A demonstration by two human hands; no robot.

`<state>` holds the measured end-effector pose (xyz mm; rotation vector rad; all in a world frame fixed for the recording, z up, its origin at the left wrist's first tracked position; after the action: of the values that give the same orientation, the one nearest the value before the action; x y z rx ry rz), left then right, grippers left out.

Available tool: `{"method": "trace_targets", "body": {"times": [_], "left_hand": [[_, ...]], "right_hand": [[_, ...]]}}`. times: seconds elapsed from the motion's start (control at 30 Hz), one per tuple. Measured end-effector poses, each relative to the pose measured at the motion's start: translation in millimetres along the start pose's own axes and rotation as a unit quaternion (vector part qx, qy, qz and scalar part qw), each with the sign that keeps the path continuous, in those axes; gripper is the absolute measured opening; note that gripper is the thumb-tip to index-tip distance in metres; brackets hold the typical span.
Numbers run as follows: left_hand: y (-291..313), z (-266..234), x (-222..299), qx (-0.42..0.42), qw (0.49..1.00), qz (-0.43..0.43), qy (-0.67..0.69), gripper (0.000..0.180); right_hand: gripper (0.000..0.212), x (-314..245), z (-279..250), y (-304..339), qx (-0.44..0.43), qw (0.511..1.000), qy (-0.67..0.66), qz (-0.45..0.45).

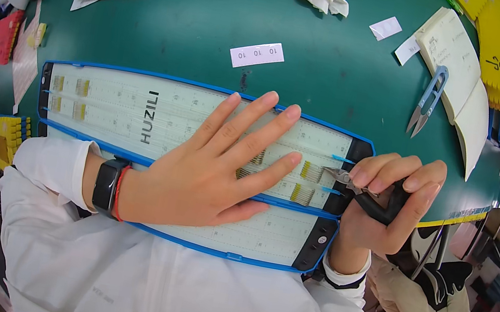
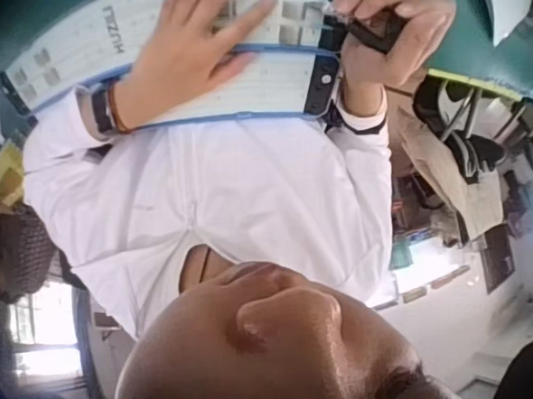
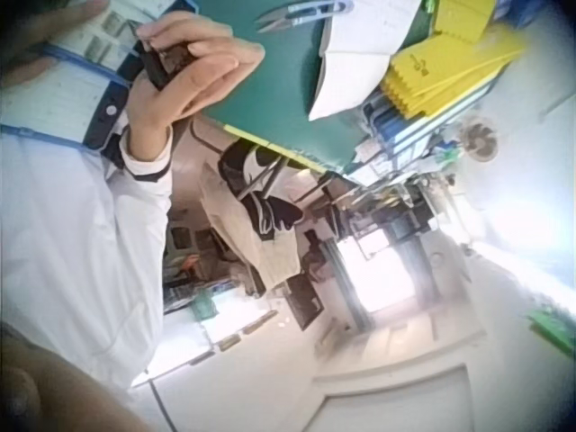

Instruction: Trimming the leads of electronic components mounted on a tape strip using a small hand cutter.

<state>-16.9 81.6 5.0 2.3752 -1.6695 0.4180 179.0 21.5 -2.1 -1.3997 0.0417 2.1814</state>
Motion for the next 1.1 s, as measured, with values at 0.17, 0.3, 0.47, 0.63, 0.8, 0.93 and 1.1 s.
{"method": "trace_targets", "body": {"times": [0.17,0.3,0.47,0.63,0.8,0.93,1.1], "left_hand": [[-2.4,1.0,-2.6,-0.001,1.000,-0.006,-0.002,0.068],[-2.8,0.1,-3.2,0.000,1.000,-0.004,0.004,0.069],[-3.4,1.5,-4.0,0.003,1.000,-0.008,0.007,0.069],[-3.2,0.4,-4.1,0.003,1.000,-0.003,0.006,0.070],[-2.9,1.6,-3.8,0.005,1.000,-0.004,0.004,0.069],[-2.7,2.2,-3.3,0.007,1.000,-0.004,0.003,0.069],[-2.6,2.3,-3.5,0.004,1.000,-0.004,0.002,0.069]], "right_hand": [[0.026,1.3,-1.1,-0.2,0.026,0.999,-0.030,-0.017],[0.028,-0.3,-0.5,-1.1,0.021,0.999,-0.046,-0.016],[0.027,3.0,-2.1,-1.8,0.023,0.998,-0.056,-0.008],[0.027,0.1,-0.1,0.3,0.028,0.997,-0.076,-0.007],[0.025,-0.6,5.8,-1.4,0.012,0.999,-0.037,-0.004],[0.025,-0.7,5.6,-1.1,0.013,1.000,-0.027,-0.002],[0.025,-1.0,4.7,-0.6,0.020,0.999,-0.047,-0.005]]}}
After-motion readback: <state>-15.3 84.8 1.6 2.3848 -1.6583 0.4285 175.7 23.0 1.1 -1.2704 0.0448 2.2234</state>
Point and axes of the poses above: each hand's wrist, its own y-axis away from the middle knuckle, its own z-axis out of the palm, x = y × z, the point moved 3 cm from there along -y, towards the middle knuckle, and after that the axes turned 11 degrees about -y, right-handed, at the moved point
